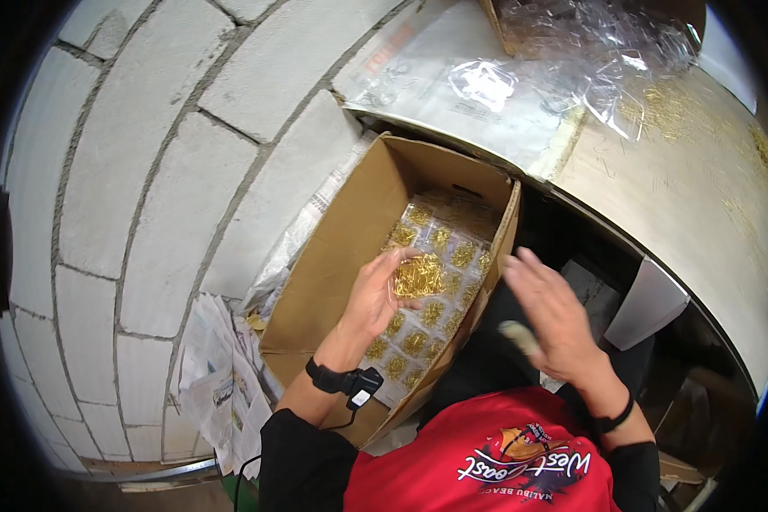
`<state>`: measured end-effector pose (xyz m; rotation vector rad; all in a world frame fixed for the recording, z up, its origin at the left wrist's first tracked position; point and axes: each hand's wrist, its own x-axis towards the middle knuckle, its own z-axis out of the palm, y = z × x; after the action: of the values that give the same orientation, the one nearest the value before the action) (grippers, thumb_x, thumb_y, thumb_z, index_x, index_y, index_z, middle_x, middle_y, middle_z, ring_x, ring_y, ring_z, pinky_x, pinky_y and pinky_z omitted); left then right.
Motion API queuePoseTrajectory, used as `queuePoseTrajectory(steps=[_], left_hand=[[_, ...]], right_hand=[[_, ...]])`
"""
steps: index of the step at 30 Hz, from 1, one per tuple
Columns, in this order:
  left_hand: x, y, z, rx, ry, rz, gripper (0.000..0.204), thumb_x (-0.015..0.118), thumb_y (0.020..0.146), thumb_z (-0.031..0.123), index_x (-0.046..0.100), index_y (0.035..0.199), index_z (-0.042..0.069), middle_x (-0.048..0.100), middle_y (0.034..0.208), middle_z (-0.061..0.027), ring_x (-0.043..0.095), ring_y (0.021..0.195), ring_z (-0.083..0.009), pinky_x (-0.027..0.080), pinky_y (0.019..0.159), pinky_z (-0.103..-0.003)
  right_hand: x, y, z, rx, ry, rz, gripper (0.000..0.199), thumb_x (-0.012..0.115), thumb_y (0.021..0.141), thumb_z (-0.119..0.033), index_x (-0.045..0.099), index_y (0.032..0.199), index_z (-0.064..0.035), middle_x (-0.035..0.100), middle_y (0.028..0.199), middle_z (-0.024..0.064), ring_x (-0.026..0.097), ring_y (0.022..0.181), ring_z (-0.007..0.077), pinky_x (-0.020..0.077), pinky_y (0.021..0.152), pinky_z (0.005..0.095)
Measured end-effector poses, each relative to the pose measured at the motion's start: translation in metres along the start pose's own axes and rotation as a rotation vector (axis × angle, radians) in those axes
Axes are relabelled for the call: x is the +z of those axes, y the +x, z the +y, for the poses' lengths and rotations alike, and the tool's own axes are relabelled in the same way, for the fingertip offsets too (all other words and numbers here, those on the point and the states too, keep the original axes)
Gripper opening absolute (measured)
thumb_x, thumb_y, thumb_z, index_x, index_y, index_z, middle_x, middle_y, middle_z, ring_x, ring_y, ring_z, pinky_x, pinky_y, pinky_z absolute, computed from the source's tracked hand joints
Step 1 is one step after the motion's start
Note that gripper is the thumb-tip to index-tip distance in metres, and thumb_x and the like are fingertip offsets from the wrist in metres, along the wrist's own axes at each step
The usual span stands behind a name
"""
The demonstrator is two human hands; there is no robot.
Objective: The person scoops small yellow items from a table into clear plastic containers using a funnel and places the filled containers into a cardboard box. The person repeats this process multiple times, occasionally adjusting the funnel and containers.
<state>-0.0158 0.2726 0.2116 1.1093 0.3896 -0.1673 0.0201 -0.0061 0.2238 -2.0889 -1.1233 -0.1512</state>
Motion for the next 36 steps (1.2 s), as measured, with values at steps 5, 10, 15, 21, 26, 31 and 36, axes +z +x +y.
queuePoseTrajectory(steps=[5,10,15,21,26,31,36], left_hand=[[0.018,-0.005,-0.010,-0.014,-0.099,-0.020,0.033,0.040,0.099,0.029,0.052,0.118,0.005,0.061,0.103,-0.0074,0.064,0.085,-0.0148,0.057,0.056,-0.029],[0.007,-0.006,-0.019,0.015,-0.048,0.006,0.035,0.037,0.099,0.029,0.051,0.118,0.004,0.059,0.109,-0.0086,0.062,0.092,-0.0154,0.058,0.060,-0.032],[0.006,-0.006,-0.024,0.001,-0.090,0.045,0.034,0.039,0.099,0.030,0.052,0.117,0.004,0.059,0.108,-0.0073,0.062,0.091,-0.0142,0.057,0.061,-0.032],[0.000,-0.002,-0.039,0.019,-0.108,0.102,0.033,0.040,0.099,0.030,0.054,0.116,0.006,0.062,0.105,-0.0067,0.064,0.087,-0.0145,0.056,0.056,-0.029],[-0.005,-0.004,-0.033,0.004,-0.106,0.014,0.035,0.040,0.099,0.031,0.054,0.116,0.004,0.062,0.104,-0.0075,0.065,0.089,-0.0172,0.058,0.056,-0.030],[0.001,-0.002,-0.042,0.032,-0.080,0.056,0.036,0.039,0.099,0.032,0.054,0.116,0.005,0.061,0.106,-0.0084,0.065,0.089,-0.0177,0.058,0.057,-0.031],[-0.019,-0.003,-0.028,0.022,-0.152,0.090,0.034,0.041,0.098,0.030,0.055,0.115,0.005,0.059,0.110,-0.0095,0.061,0.098,-0.0204,0.059,0.063,-0.036]], right_hand=[[0.043,0.047,-0.018,-0.077,-0.073,-0.148,0.073,0.064,0.077,-0.020,0.031,0.139,-0.0009,0.034,0.144,0.0162,0.026,0.137,0.0311,0.0161,0.111,0.0492],[0.067,0.046,-0.023,-0.076,-0.189,-0.196,0.079,0.063,0.067,-0.011,0.031,0.138,0.0022,0.034,0.143,0.0173,0.029,0.136,0.0300,0.0153,0.110,0.0527],[0.074,0.049,-0.025,-0.049,-0.129,-0.220,0.073,0.063,0.073,-0.015,0.034,0.139,-0.0046,0.033,0.144,0.0171,0.031,0.135,0.0297,0.0167,0.110,0.0526],[0.076,0.050,-0.019,-0.047,0.055,-0.163,0.065,0.061,0.082,-0.024,0.034,0.140,-0.0075,0.032,0.145,0.0156,0.030,0.135,0.0304,0.0202,0.109,0.0502],[0.062,0.041,-0.004,0.006,0.189,-0.034,0.063,0.059,0.084,-0.026,0.035,0.138,-0.0046,0.037,0.142,0.0141,0.030,0.135,0.0309,0.0220,0.109,0.0489],[0.072,0.042,-0.010,-0.055,-0.006,-0.201,0.065,0.062,0.082,-0.023,0.035,0.137,-0.0027,0.038,0.142,0.0141,0.030,0.135,0.0305,0.0224,0.108,0.0516],[0.069,0.038,-0.012,-0.016,0.180,0.038,0.063,0.060,0.086,-0.023,0.033,0.137,0.0026,0.041,0.137,0.0208,0.037,0.130,0.0357,0.0292,0.106,0.0470]])
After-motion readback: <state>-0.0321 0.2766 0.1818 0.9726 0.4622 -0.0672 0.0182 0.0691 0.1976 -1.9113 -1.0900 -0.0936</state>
